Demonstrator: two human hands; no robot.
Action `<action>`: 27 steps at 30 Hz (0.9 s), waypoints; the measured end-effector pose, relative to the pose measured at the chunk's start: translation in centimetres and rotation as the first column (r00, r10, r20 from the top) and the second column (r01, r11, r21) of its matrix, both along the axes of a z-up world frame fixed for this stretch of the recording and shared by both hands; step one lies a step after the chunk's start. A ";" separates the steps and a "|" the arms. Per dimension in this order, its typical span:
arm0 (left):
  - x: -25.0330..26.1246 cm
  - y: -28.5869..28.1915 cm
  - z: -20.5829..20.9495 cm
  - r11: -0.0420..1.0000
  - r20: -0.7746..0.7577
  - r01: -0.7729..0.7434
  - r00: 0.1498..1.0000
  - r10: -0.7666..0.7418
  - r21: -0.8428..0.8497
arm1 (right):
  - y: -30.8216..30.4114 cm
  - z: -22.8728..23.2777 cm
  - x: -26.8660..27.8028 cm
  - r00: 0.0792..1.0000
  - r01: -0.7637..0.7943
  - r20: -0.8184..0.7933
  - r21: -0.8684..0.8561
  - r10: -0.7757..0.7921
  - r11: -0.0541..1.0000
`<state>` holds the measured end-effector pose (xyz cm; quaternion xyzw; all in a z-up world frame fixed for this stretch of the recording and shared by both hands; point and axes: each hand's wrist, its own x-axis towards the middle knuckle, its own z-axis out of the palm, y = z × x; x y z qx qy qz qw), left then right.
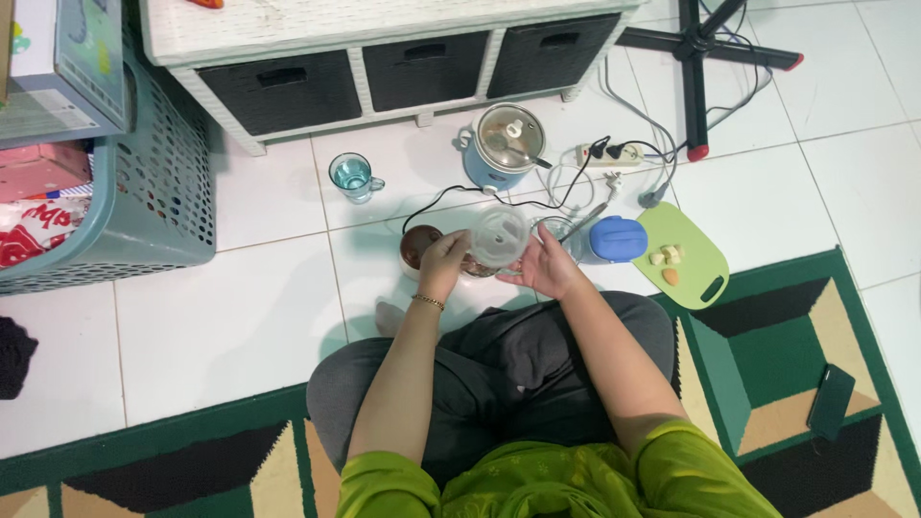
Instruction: The person sits on the floor and prepares a blender by adding ingredients and water into the jar. They then secure the lid, plug in the device, and operate the blender to mix the contents.
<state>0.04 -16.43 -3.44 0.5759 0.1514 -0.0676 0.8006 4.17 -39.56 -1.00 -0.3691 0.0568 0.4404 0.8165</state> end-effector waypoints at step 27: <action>-0.8 1.1 -0.5 0.586 0.336 -0.124 0.903 -0.268 0.801 | -2.6 -8.6 3.2 0.987 0.156 0.111 -0.529 -0.114 0.835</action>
